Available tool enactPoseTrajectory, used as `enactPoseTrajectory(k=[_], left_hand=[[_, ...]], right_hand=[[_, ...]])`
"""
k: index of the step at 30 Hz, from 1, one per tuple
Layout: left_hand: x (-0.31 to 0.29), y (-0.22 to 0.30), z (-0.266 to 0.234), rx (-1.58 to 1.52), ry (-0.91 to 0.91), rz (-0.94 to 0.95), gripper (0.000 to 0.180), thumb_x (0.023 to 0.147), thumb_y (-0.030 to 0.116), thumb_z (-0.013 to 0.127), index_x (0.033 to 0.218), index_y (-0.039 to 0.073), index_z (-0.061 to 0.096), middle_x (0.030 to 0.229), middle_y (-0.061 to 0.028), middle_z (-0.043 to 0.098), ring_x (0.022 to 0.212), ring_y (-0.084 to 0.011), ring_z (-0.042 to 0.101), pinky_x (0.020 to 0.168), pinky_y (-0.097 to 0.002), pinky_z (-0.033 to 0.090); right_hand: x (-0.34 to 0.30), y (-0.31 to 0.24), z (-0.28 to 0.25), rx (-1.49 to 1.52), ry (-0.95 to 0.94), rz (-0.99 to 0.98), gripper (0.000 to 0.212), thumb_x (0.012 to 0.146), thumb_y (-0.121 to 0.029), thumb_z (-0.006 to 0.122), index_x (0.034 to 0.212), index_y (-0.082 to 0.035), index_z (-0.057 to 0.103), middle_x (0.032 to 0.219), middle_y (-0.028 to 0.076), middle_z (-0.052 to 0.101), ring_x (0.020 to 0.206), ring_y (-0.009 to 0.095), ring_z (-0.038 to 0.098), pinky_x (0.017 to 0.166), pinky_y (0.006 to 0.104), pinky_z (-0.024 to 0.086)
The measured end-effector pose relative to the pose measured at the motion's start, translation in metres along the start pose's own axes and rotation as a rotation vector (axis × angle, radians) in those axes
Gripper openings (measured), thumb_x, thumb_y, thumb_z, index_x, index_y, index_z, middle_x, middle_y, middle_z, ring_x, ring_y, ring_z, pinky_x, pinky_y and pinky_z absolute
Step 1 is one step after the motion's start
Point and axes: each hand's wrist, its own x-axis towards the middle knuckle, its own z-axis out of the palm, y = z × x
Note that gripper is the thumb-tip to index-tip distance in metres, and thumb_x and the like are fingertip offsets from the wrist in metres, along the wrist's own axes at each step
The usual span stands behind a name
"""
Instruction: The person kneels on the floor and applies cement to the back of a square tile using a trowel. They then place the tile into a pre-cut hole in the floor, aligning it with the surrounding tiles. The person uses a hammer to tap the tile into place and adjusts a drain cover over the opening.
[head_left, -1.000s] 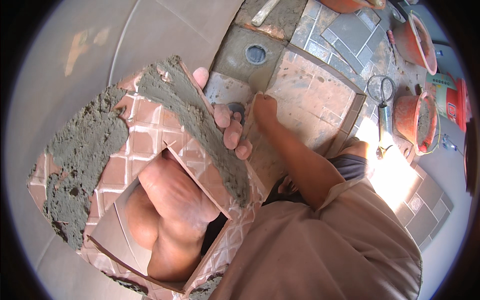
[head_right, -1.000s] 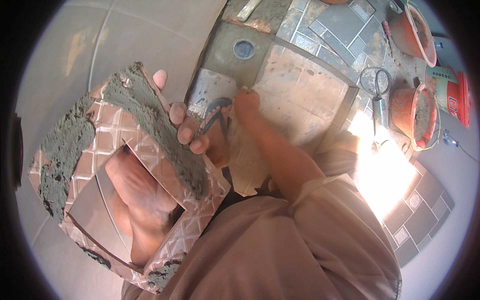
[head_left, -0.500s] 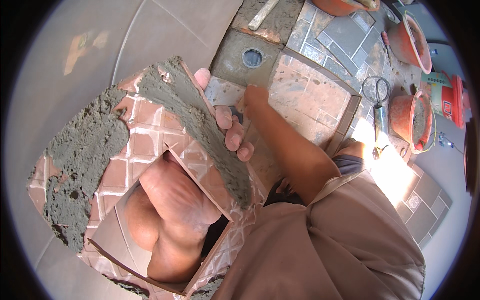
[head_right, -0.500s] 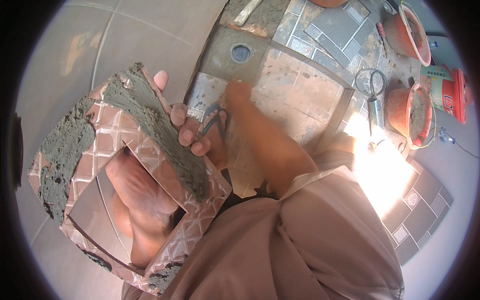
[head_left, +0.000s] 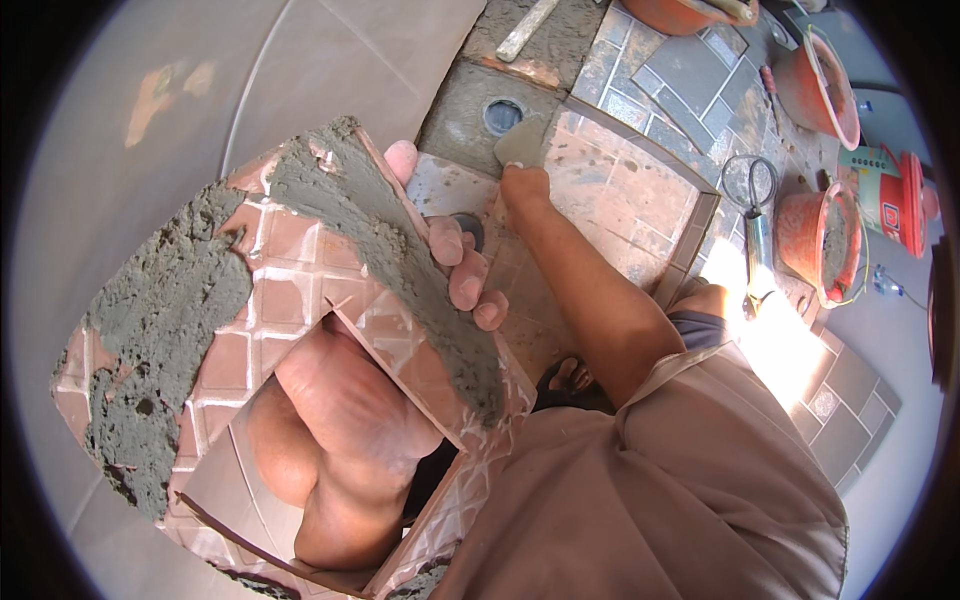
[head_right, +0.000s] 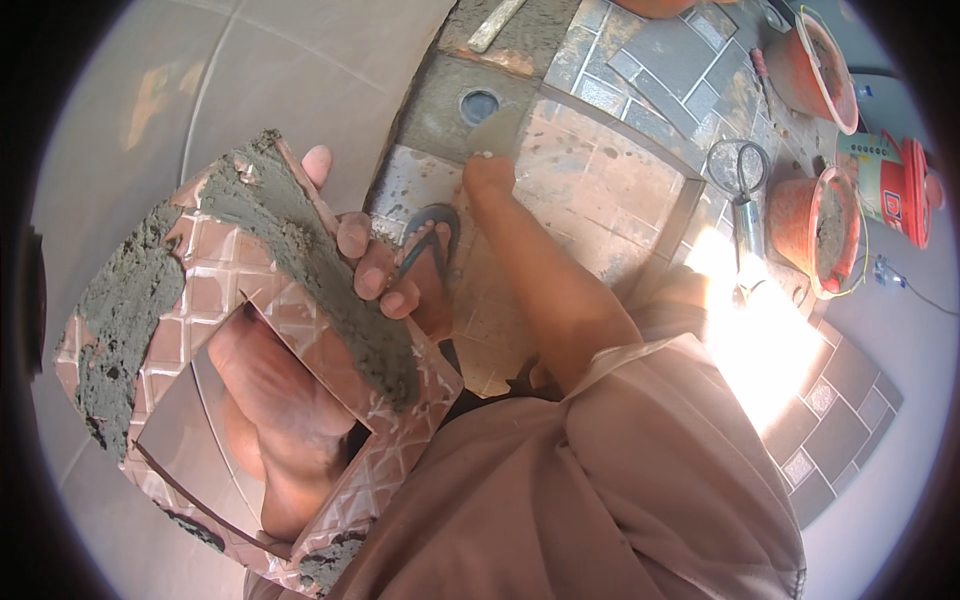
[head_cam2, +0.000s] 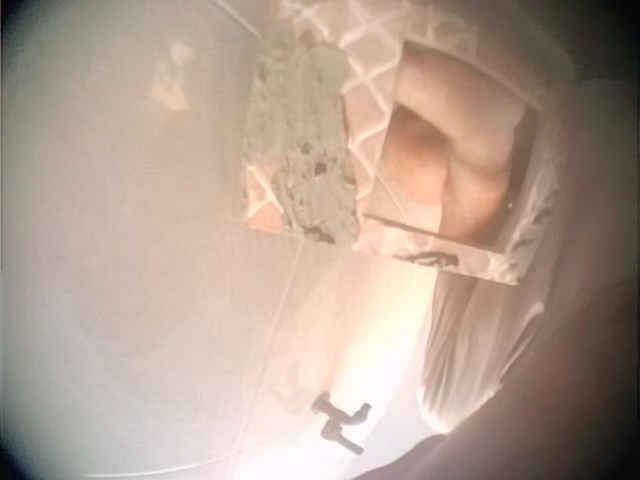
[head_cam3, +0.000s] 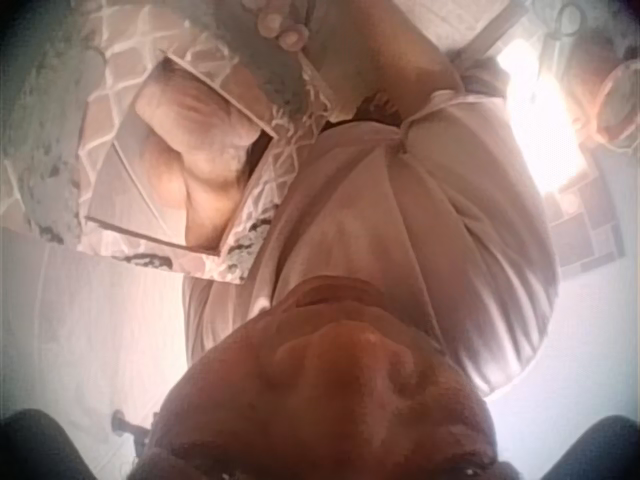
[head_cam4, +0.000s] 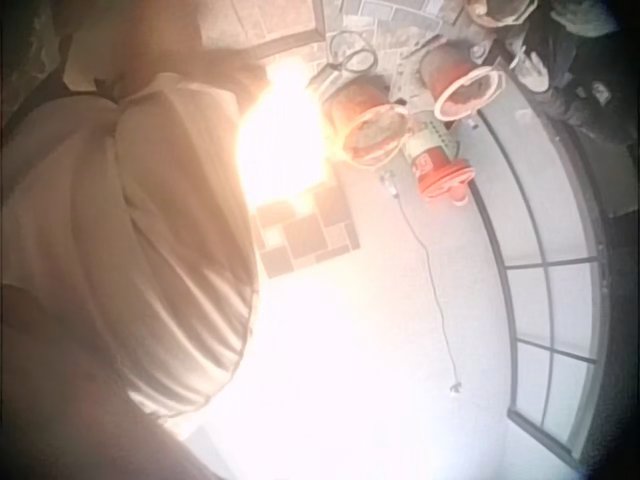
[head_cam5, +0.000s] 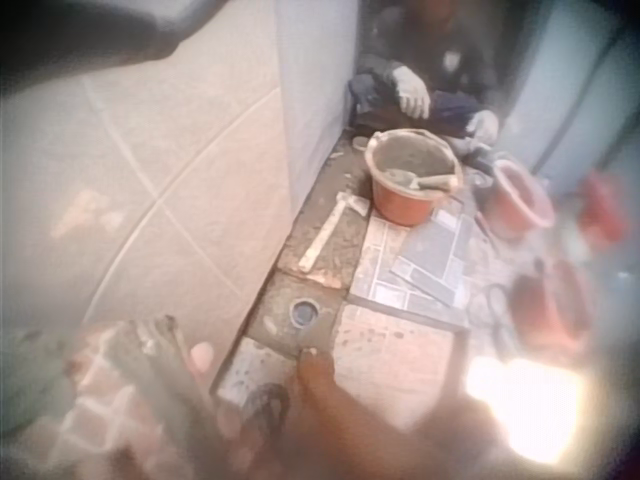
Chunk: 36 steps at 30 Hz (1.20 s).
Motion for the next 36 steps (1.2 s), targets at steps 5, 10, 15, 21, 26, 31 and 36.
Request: enactPoseTrajectory(k=[5,10,15,21,26,31,36], left_hand=[[0.004,-0.005,-0.003,0.004,-0.016,0.009,0.08,0.108,0.063,0.041,0.164,0.006,0.043,0.108,-0.0113,0.062,0.092,-0.0241,0.057,0.082,-0.0431,0.048],[0.009,-0.006,0.002,-0.026,0.02,-0.043,0.08,0.108,0.064,0.042,0.163,0.006,0.043,0.106,-0.011,0.061,0.091,-0.0239,0.057,0.081,-0.0429,0.049],[0.003,-0.006,0.006,-0.027,0.043,-0.004,0.078,0.108,0.062,0.042,0.162,0.006,0.044,0.104,-0.0107,0.06,0.089,-0.0237,0.056,0.08,-0.0425,0.048],[0.002,-0.005,0.008,-0.016,0.042,-0.011,0.078,0.108,0.061,0.04,0.163,0.007,0.044,0.106,-0.0108,0.06,0.09,-0.0233,0.055,0.081,-0.0423,0.048],[0.0,-0.004,0.005,-0.021,0.034,-0.011,0.078,0.108,0.061,0.039,0.164,0.007,0.042,0.107,-0.0109,0.06,0.09,-0.023,0.055,0.082,-0.0418,0.047],[-0.001,-0.005,0.006,-0.016,0.035,0.001,0.079,0.107,0.062,0.039,0.163,0.007,0.043,0.107,-0.0111,0.06,0.09,-0.0231,0.055,0.081,-0.0414,0.047],[0.0,-0.005,0.009,-0.035,0.052,-0.014,0.08,0.107,0.065,0.04,0.162,0.007,0.044,0.107,-0.012,0.061,0.09,-0.0249,0.056,0.081,-0.0418,0.047]], right_hand=[[-0.028,-0.006,-0.016,0.06,-0.049,0.035,0.046,0.103,-0.034,0.063,0.124,0.007,0.066,0.113,0.024,0.072,0.097,0.036,0.07,0.079,0.0501,0.055],[0.041,0.027,-0.023,-0.132,-0.037,-0.044,0.042,0.102,-0.029,0.065,0.124,0.006,0.066,0.113,0.025,0.072,0.1,0.035,0.071,0.079,0.0498,0.055],[-0.008,-0.015,-0.007,-0.002,0.096,-0.147,0.038,0.102,-0.023,0.067,0.125,0.007,0.065,0.107,0.024,0.073,0.099,0.037,0.073,0.079,0.0495,0.057],[-0.009,-0.003,-0.012,0.094,0.049,-0.084,0.042,0.102,-0.025,0.07,0.123,0.011,0.067,0.107,0.025,0.073,0.091,0.038,0.073,0.077,0.0489,0.057],[0.003,0.004,-0.012,0.032,0.089,-0.077,0.043,0.101,-0.025,0.068,0.121,0.013,0.069,0.114,0.029,0.073,0.099,0.04,0.074,0.08,0.0487,0.058],[0.012,-0.01,-0.013,0.038,0.181,-0.098,0.045,0.098,-0.026,0.068,0.117,0.015,0.072,0.118,0.035,0.074,0.111,0.047,0.075,0.095,0.0492,0.058],[0.037,-0.024,-0.016,0.097,0.156,-0.086,0.043,0.096,-0.024,0.068,0.116,0.014,0.073,0.116,0.035,0.075,0.11,0.047,0.075,0.095,0.0499,0.059]])
